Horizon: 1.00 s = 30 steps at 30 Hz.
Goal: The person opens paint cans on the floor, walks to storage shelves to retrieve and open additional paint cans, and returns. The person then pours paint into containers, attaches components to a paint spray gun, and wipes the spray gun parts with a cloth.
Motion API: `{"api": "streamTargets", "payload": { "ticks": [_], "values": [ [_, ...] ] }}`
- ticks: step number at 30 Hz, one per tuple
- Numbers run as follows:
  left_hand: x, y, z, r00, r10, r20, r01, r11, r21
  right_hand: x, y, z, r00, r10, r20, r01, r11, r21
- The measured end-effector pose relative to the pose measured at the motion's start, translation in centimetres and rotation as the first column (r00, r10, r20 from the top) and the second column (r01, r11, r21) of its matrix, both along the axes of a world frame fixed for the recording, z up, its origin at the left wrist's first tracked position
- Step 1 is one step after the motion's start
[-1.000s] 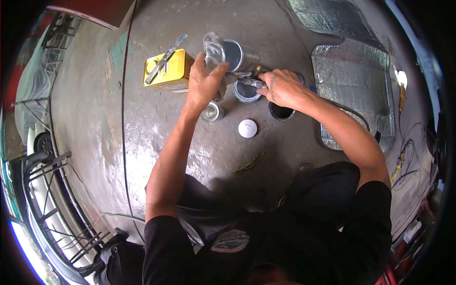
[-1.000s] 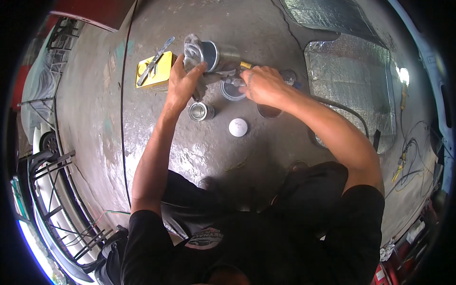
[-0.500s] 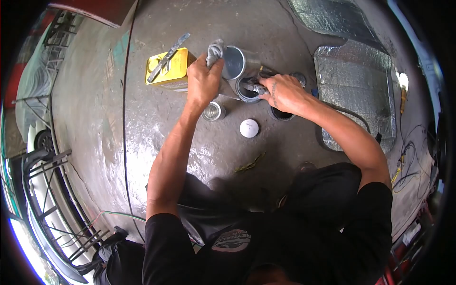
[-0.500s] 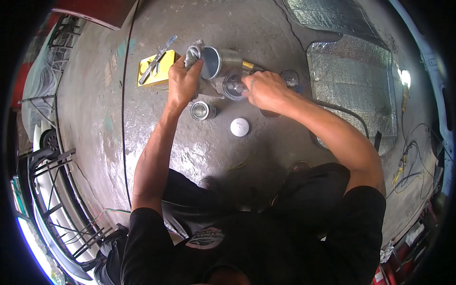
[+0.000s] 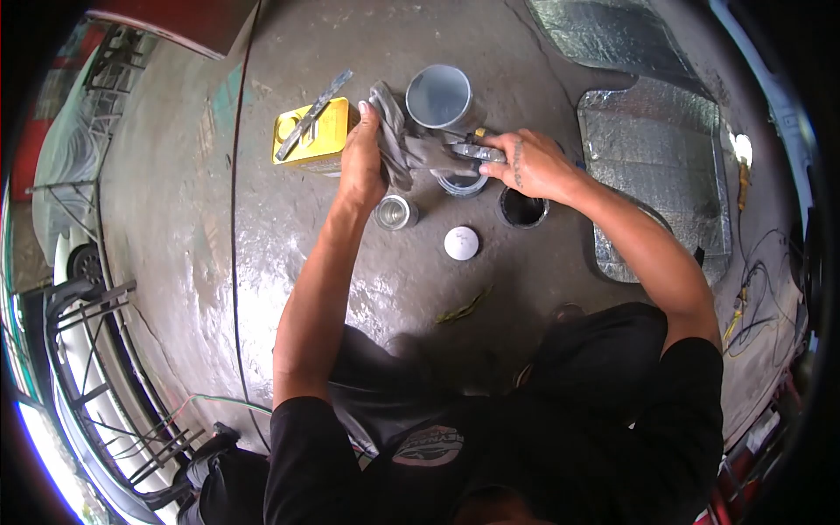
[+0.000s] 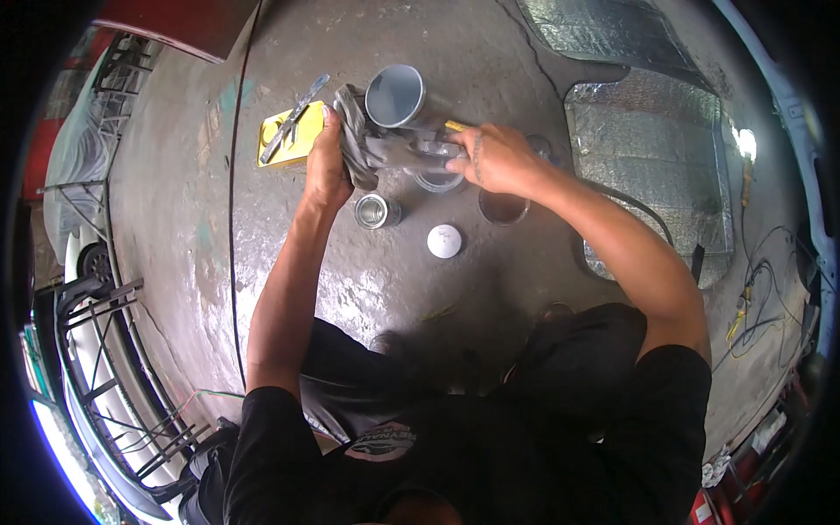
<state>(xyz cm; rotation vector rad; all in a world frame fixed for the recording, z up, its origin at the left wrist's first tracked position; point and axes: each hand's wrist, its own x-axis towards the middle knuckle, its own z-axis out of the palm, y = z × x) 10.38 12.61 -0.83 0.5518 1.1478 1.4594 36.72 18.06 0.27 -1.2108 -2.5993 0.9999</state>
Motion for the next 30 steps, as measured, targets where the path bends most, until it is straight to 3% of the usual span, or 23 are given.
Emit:
{"api": "streamTargets", "payload": {
  "ticks": [4, 5, 7, 8, 9, 15, 18, 22, 24, 28, 30],
  "values": [
    [0.6, -0.2, 0.1, 0.997, -0.031, -0.072, 0.030, 0.999, -0.021, 0.7, 0.5, -0.2, 0.999, -0.036, -0.006, 0.036, 0.998, 0.055],
    [0.6, -0.3, -0.3, 0.997, -0.034, -0.076, 0.032, 0.999, -0.022, 1.1, 1.2, 0.1, 0.997, -0.054, 0.059, 0.059, 0.994, -0.090],
    [0.4, -0.2, -0.8, 0.996, -0.035, -0.085, 0.033, 0.999, -0.018, 1.9, 2.3, -0.1, 0.992, -0.128, -0.011, 0.127, 0.987, -0.096],
    [0.1, -0.5, -0.9, 0.993, -0.084, -0.079, 0.086, 0.996, 0.023, 2.8, 2.9, 0.4, 0.986, -0.168, 0.000, 0.165, 0.967, -0.192],
    [0.0, -0.5, -1.0, 0.991, -0.080, -0.111, 0.085, 0.996, 0.038, 3.7, 4.0, -1.1, 0.979, -0.202, -0.015, 0.199, 0.972, -0.122],
    [-0.5, -0.4, -2.8, 0.960, -0.098, -0.262, 0.119, 0.991, 0.065, 7.8, 8.0, -2.6, 0.950, -0.305, 0.069, 0.313, 0.927, -0.205],
    [-0.1, -0.8, -1.9, 0.943, -0.134, -0.304, 0.157, 0.986, 0.054, 10.1, 10.6, -7.9, 0.924, -0.381, 0.035, 0.381, 0.904, -0.193],
    [-0.2, -1.9, -0.6, 0.891, -0.162, -0.424, 0.166, 0.986, -0.029, 12.8, 14.4, -15.3, 0.929, -0.369, -0.011, 0.335, 0.856, -0.394],
    [-0.3, -2.6, -0.1, 0.837, -0.196, -0.511, 0.169, 0.981, -0.098, 13.4, 14.5, -16.6, 0.922, -0.388, 0.005, 0.358, 0.844, -0.399],
    [-1.9, -3.2, -0.9, 0.768, -0.092, -0.633, 0.093, 0.995, -0.032, 14.2, 15.4, -18.9, 0.907, -0.421, -0.013, 0.370, 0.809, -0.456],
    [-3.3, -3.6, 0.3, 0.685, -0.120, -0.719, 0.095, 0.993, -0.075, 14.7, 15.6, -19.2, 0.907, -0.420, -0.034, 0.336, 0.771, -0.541]
  ]
}}
